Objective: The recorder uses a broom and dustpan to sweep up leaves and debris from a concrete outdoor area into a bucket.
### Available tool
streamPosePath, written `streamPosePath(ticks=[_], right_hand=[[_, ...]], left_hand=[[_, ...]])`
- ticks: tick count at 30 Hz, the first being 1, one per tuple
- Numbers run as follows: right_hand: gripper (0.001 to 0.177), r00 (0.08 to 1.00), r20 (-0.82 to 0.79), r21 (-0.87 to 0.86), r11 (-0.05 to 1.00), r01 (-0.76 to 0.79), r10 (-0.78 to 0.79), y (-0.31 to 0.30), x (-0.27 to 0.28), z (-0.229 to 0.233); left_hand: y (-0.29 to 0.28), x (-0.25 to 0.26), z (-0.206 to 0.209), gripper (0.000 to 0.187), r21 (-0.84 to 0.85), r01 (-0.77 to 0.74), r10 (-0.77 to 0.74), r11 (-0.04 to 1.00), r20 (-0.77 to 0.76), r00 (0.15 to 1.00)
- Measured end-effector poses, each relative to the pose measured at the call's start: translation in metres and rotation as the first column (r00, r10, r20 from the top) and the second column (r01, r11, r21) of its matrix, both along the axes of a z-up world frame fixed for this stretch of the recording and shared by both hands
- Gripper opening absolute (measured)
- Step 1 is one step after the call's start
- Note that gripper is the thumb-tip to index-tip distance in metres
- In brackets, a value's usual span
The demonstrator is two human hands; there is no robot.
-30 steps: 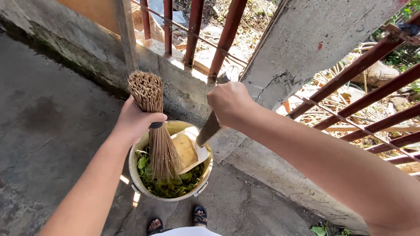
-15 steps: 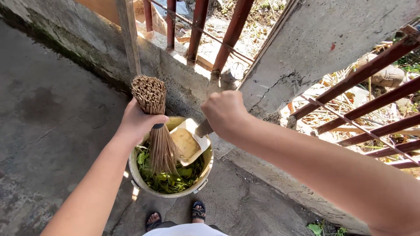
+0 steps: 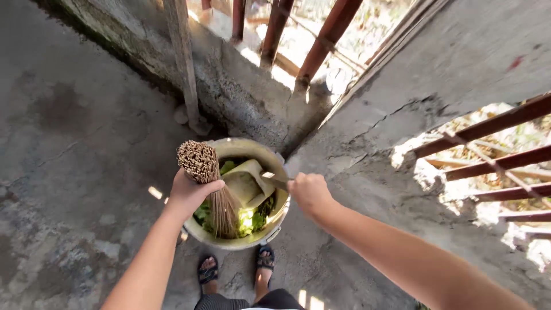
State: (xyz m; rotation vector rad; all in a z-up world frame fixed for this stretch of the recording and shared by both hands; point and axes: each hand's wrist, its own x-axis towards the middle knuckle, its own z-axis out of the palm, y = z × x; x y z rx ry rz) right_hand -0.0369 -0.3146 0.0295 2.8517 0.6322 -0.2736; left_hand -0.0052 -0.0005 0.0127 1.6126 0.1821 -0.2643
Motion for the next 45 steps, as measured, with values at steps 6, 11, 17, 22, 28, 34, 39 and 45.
streamPosePath(ticks=[6,11,17,22,28,34,39,45], right_hand=[[0.021,0.992,0.082,-0.124,0.989,-0.08,0.09,-0.013,-0.035,-0.061],[0.02,0.997,0.065,-0.086,0.995,-0.043,0.049,-0.056,0.008,-0.048],[0.02,0.906,-0.011,0.326,0.855,0.403,-0.422,-0.029,0.063,0.058],[0.026,0.971,0.022,0.506,0.841,0.193,-0.236,0.013,0.076,0.138],[0.004,0.805,0.194,0.539,0.625,-0.565,0.561,0.05,0.078,0.156],[0.056,0.82,-0.148,0.298,0.816,-0.496,0.552,0.113,0.07,0.089],[0.027,0.935,-0.342,-0.355,0.909,-0.218,0.091,0.135,0.103,0.086],[0.018,0.949,-0.26,-0.274,0.929,-0.248,0.177,0.179,0.101,0.186]], left_hand=[[0.003,-0.015,0.019,0.046,0.335,0.018,0.02,0.942,-0.109,0.994],[0.007,-0.024,0.023,0.051,0.1,-0.061,0.062,0.993,-0.004,0.998],[0.03,-0.017,0.102,0.039,0.16,-0.151,0.144,0.975,0.055,0.988],[0.048,-0.034,0.136,0.037,0.019,-0.258,0.247,0.966,0.221,0.943],[0.058,-0.077,0.086,0.06,0.082,-0.227,0.227,0.97,0.005,0.974],[0.068,-0.112,0.046,0.062,-0.006,-0.214,0.214,0.977,0.044,0.976],[0.087,-0.111,0.057,0.059,0.084,-0.259,0.266,0.962,-0.094,0.959],[0.117,-0.121,0.069,0.055,0.028,-0.284,0.286,0.958,-0.066,0.956]])
